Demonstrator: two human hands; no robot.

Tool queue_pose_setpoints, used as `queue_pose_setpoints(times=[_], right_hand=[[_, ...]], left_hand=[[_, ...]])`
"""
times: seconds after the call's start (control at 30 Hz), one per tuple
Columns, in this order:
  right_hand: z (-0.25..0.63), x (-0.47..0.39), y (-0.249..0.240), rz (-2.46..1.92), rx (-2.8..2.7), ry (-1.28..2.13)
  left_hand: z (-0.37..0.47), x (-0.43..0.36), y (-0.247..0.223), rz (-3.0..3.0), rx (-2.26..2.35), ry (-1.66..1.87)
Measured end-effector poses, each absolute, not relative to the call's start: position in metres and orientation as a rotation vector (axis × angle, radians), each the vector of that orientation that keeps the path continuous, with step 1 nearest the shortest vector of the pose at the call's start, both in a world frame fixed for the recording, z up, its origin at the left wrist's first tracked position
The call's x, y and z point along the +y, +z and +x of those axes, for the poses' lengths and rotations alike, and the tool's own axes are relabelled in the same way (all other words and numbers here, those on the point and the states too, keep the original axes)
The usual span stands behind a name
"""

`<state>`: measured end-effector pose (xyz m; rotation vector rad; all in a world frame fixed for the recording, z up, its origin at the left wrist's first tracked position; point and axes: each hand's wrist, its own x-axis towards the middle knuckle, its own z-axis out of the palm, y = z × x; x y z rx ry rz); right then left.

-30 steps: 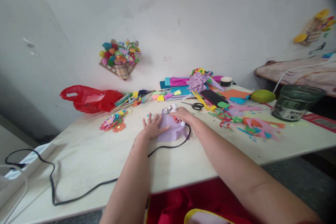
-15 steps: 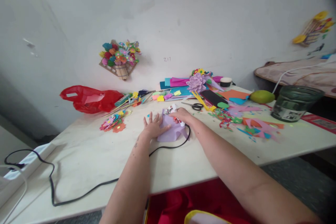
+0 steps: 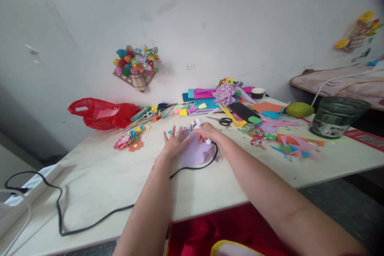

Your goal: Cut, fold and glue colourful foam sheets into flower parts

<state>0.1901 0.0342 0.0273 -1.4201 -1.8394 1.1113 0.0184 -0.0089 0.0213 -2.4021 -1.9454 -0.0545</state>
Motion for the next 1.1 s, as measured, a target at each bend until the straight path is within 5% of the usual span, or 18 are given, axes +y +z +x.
queue_pose_setpoints(times=[0.43,1.1], right_hand=[[0.19,0.026,0.043,-1.624,-1.927,0.771],[0.19,0.023,0.044,-1.673,-1.897,0.774]], left_hand=[[0.022,-0.008,0.016,-2.407,-1.992,-0.055],[0.025,-0.011,0.017,-2.387,-2.046,-0.022]])
